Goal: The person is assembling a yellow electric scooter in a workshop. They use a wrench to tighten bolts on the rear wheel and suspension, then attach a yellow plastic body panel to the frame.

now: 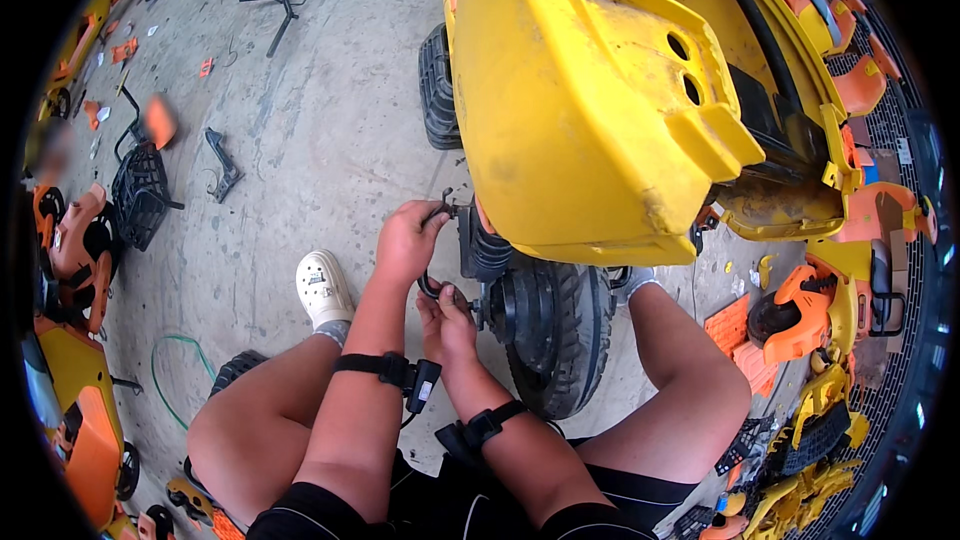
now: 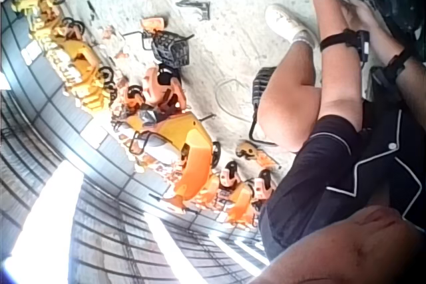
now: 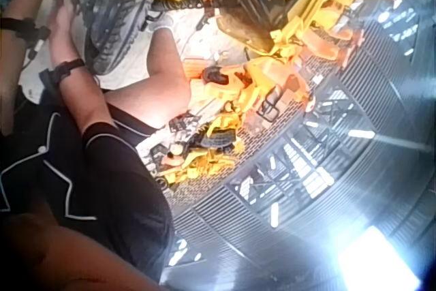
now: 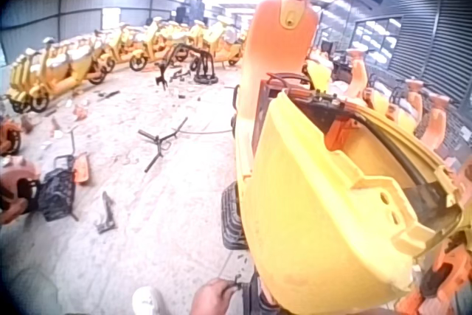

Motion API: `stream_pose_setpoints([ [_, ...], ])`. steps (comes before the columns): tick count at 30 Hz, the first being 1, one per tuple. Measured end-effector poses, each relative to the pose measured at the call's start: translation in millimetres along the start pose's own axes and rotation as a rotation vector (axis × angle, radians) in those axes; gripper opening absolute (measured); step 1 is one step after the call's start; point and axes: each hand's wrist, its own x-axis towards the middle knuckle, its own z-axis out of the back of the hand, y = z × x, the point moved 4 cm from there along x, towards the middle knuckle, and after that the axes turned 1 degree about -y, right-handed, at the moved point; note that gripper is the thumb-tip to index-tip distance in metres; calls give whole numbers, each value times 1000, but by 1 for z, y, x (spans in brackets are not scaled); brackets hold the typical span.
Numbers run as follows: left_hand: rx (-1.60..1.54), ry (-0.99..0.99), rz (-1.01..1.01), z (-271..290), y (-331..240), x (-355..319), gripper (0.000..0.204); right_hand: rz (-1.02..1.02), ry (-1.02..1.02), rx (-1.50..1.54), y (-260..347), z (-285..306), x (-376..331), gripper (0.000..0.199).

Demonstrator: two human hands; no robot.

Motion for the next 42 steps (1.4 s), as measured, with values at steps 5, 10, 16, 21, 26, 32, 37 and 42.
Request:
stream_pose_setpoints([
  [5,-54,-6,8,-2,1,-1,20,-5,8,3,0,0,1,16],
  [10,-97,-8,24,-3,4,-2,20,-13,-1,19,0,-1,0,16],
  [16,-238,-39,39,-6,9,-3,20,-22,-8,7,0,-1,0,16],
  [21,-201,-41,86,-10,11,0,22,-34,-20,11,1,1,1,17],
  [26,-294,-39,138,-16,20,0,22,-40,-19,35,-1,-2,0,18],
  [32,-432,-27,198,-19,24,-2,25,-32,4,51,-1,0,2,18],
  [37,-299,18,245,-8,9,-1,26,-42,-14,62,2,2,2,18],
  [42,-270,5,152,-7,8,-1,26,-37,8,66,1,2,2,18],
])
